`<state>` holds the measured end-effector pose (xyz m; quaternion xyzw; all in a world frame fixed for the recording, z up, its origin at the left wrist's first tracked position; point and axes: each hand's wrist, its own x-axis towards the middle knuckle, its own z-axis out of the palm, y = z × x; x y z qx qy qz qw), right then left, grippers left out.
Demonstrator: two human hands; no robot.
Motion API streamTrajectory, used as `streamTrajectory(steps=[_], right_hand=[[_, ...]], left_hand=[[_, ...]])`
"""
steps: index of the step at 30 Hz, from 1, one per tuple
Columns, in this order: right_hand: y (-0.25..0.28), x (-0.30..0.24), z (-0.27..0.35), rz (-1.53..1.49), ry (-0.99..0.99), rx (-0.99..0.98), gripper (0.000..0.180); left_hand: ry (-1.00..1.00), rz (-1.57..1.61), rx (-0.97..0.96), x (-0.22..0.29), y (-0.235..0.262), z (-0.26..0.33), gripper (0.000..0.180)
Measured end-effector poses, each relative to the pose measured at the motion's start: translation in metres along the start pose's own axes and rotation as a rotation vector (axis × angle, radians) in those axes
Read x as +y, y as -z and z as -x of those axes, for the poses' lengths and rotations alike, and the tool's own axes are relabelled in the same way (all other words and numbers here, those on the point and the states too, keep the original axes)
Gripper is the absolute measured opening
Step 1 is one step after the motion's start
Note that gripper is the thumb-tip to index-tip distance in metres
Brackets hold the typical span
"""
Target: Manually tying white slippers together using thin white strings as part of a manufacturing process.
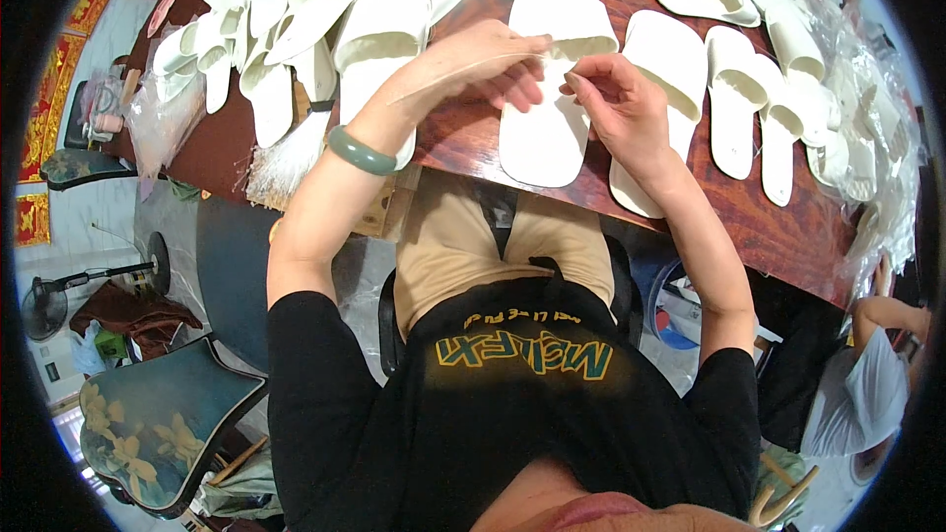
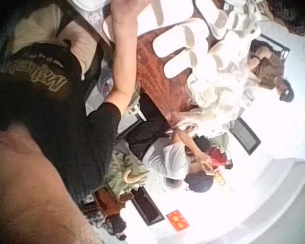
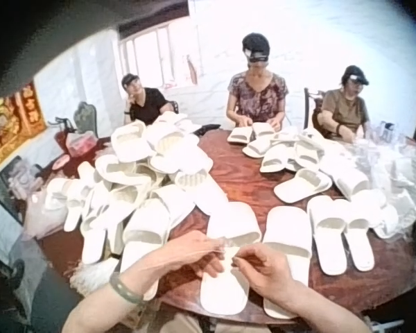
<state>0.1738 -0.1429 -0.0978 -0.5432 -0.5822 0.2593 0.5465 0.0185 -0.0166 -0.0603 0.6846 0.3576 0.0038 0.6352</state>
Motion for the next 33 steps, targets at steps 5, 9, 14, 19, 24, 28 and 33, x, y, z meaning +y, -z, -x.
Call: streamTrajectory(steps=[5, 9, 14, 19, 24, 28, 33], right_hand=[[-0.002, -0.001, -0.005, -0.033, 0.045, 0.021, 0.013], [-0.005, 0.022, -0.001, 0.063, 0.102, 0.033, 0.01], [-0.001, 0.003, 0.01, -0.111, 0.006, -0.013, 0.007], [-0.006, 0.001, 0.012, -0.207, -0.042, -0.019, 0.009], [-0.001, -0.004, 0.011, -0.254, -0.116, 0.052, 0.011], [0.017, -0.015, 0.018, -0.227, -0.078, 0.145, 0.016], [0.022, -0.02, 0.054, -0.336, -0.141, 0.278, 0.017]], left_hand=[[-0.243, -0.575, 0.477, 0.013, 0.038, -0.019, 0.054], [-0.185, -0.862, 0.739, 0.002, 0.039, -0.079, 0.06], [-0.3, -0.83, 0.873, 0.001, 0.017, -0.101, 0.045], [-0.427, -0.753, 0.984, -0.015, 0.017, -0.114, 0.024], [-0.507, -0.671, 0.968, -0.019, 0.017, -0.121, 0.022], [-0.769, -0.37, 0.915, -0.012, 0.021, -0.123, 0.024], [-0.824, -0.133, 0.533, 0.02, -0.005, -0.12, 0.021]])
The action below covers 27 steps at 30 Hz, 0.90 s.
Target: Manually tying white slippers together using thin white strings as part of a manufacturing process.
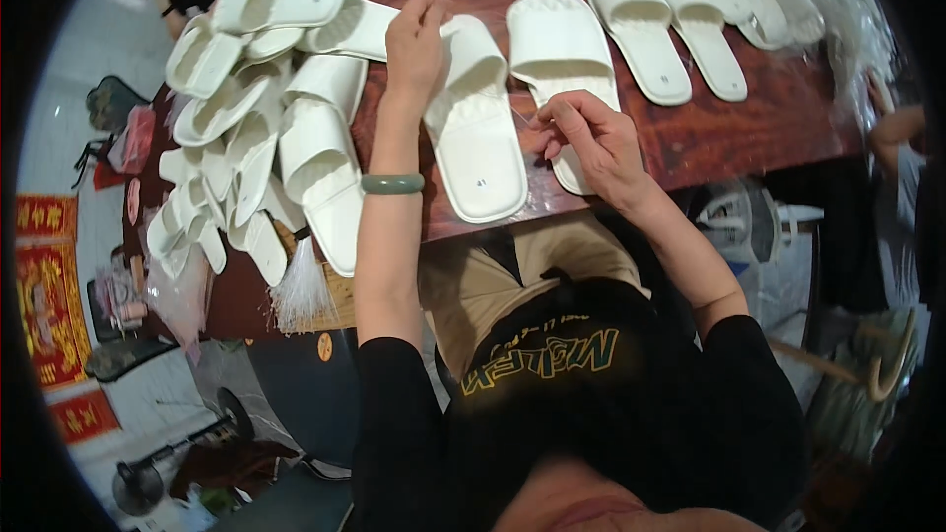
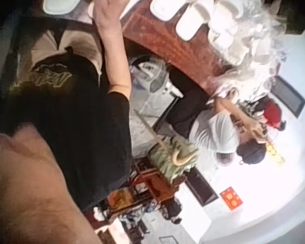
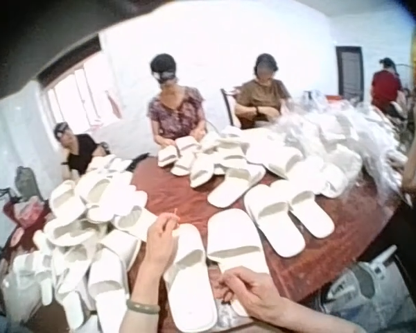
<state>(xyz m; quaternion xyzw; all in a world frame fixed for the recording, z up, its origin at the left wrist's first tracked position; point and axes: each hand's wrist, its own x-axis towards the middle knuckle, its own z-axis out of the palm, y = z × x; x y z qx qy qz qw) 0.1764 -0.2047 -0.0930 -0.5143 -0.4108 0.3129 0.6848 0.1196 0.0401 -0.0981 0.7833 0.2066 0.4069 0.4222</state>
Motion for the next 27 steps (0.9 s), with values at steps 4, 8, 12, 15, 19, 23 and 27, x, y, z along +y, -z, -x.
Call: streamTrajectory(steps=[4, 8, 12, 15, 19, 23, 27], right_hand=[[0.019, 0.011, 0.021, 0.404, 0.142, 0.127, 0.013], [0.021, 0.008, 0.034, 0.676, 0.194, 0.211, 0.009], [0.023, 0.011, 0.04, 0.815, 0.246, 0.242, 0.009], [0.028, 0.01, 0.041, 0.937, 0.307, 0.262, 0.008], [0.033, -0.002, 0.031, 0.906, 0.138, 0.109, 0.021], [0.032, -0.013, 0.018, 0.896, -0.019, 0.007, 0.031], [0.04, -0.004, -0.006, 0.962, -0.076, -0.018, 0.03]], left_hand=[[-0.065, 0.014, -0.338, 0.026, -0.033, -0.01, 0.02], [0.025, -0.093, -0.538, 0.016, -0.061, -0.025, 0.021], [0.054, -0.114, -0.592, 0.008, -0.067, -0.027, 0.023], [0.079, -0.097, -0.573, 0.002, -0.071, -0.023, 0.023], [0.048, -0.18, -0.544, -0.004, -0.074, -0.027, 0.023], [0.031, -0.233, -0.481, -0.011, -0.073, -0.028, 0.025], [0.046, -0.156, -0.462, -0.006, -0.076, -0.027, 0.025]])
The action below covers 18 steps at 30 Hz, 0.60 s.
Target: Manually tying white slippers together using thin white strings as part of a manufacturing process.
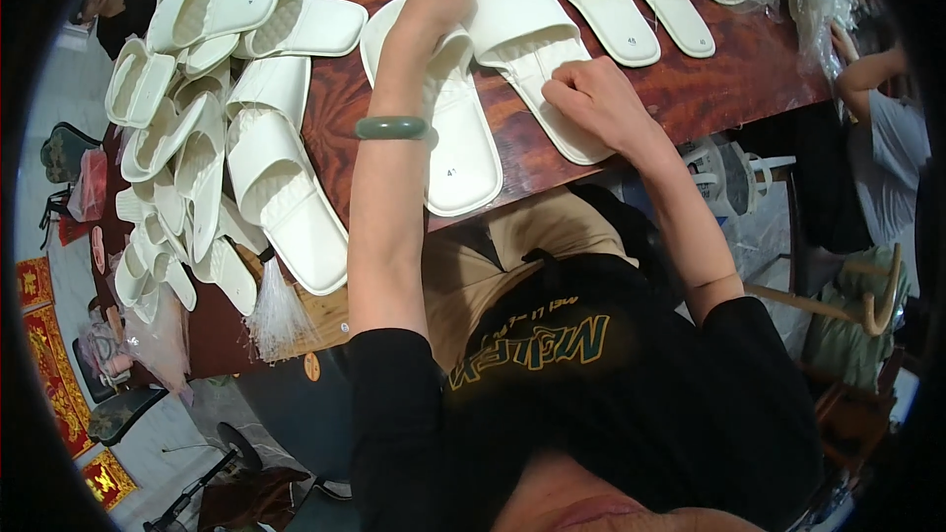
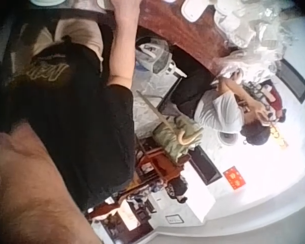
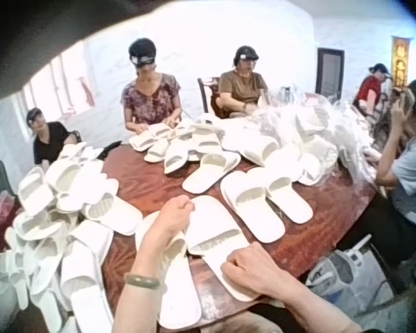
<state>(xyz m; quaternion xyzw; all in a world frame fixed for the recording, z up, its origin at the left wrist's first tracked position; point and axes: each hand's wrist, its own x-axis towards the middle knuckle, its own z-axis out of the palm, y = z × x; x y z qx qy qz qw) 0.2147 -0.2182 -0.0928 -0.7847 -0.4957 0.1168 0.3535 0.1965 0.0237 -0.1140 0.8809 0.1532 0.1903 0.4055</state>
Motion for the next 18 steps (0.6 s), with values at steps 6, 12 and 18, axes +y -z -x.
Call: streamTrajectory(steps=[6, 12, 18], right_hand=[[-0.017, 0.005, -0.034, 0.179, 0.045, 0.111, 0.028], [-0.024, 0.009, -0.033, 0.259, 0.116, 0.224, 0.025], [-0.027, 0.012, -0.036, 0.26, 0.147, 0.314, 0.019]], left_hand=[[0.034, 0.05, 0.012, -0.004, -0.001, 0.003, 0.022], [0.146, 0.31, -0.102, -0.001, 0.007, 0.005, 0.019], [0.071, 0.569, -0.159, 0.007, 0.011, 0.011, 0.018]])
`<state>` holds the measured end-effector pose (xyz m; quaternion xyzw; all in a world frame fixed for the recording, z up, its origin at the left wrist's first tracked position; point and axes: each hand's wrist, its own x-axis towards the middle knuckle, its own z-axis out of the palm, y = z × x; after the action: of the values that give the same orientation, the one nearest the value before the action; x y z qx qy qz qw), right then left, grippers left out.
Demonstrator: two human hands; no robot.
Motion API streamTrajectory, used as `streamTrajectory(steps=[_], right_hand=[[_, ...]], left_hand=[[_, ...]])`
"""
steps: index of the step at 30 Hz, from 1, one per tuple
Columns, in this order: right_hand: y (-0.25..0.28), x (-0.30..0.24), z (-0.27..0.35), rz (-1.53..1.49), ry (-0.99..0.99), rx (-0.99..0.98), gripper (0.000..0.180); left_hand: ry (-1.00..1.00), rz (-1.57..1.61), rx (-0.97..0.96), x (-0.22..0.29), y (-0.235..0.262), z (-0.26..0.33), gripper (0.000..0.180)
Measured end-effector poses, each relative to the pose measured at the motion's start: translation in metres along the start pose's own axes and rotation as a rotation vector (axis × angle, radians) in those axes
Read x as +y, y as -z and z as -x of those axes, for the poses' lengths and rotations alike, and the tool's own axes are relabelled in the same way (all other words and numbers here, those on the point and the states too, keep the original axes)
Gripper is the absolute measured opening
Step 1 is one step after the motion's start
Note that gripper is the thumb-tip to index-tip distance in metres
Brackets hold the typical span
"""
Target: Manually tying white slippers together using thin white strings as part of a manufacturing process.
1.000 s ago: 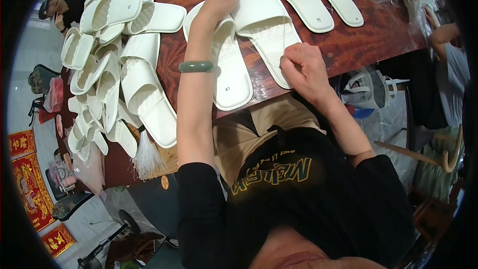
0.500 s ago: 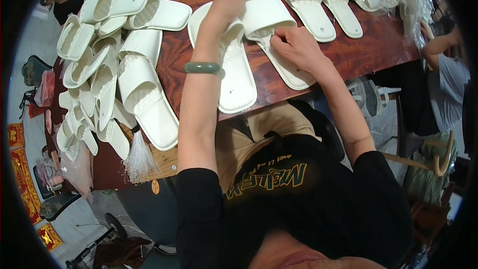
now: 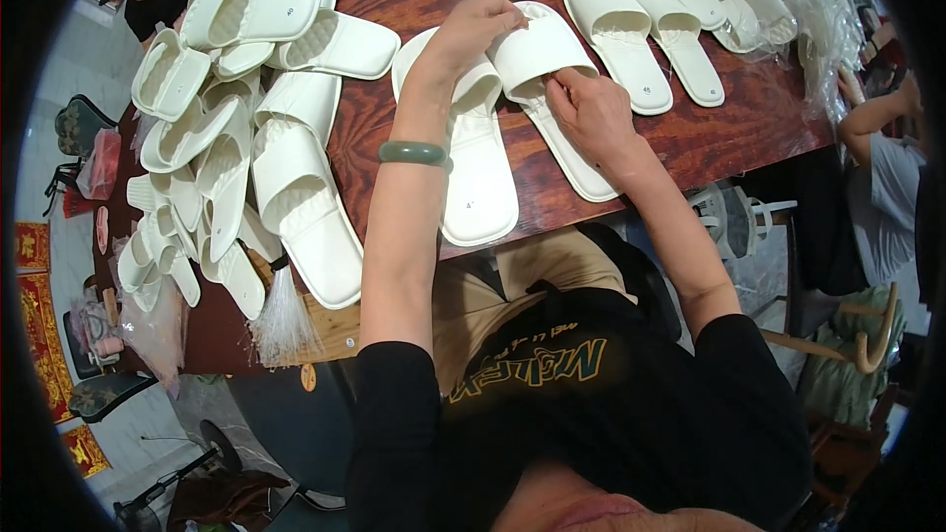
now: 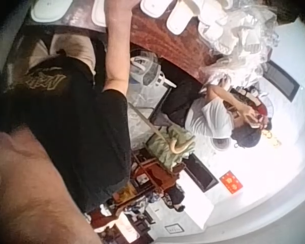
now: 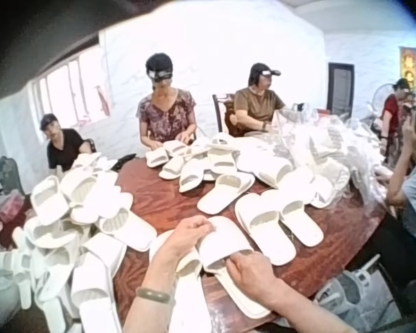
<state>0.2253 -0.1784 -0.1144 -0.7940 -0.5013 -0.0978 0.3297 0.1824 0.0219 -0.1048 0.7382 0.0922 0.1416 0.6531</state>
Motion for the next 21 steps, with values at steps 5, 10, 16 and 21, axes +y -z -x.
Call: streamTrajectory(steps=[5, 10, 16, 21], right_hand=[[-0.001, 0.002, -0.001, 0.018, 0.032, 0.035, 0.019], [0.027, -0.003, 0.002, -0.013, 0.068, -0.043, 0.017], [0.026, -0.012, -0.069, -0.164, 0.214, 0.06, 0.021], [-0.034, 0.013, -0.111, -0.871, -0.067, -0.405, 0.021]], left_hand=[[0.029, 0.056, -0.022, 0.003, -0.002, 0.003, 0.021], [-0.027, 0.098, 0.104, 0.0, -0.001, 0.002, 0.021], [-0.17, 0.242, 0.366, 0.011, 0.004, 0.014, 0.018], [-0.193, 0.285, 0.449, 0.024, 0.007, 0.035, 0.017]])
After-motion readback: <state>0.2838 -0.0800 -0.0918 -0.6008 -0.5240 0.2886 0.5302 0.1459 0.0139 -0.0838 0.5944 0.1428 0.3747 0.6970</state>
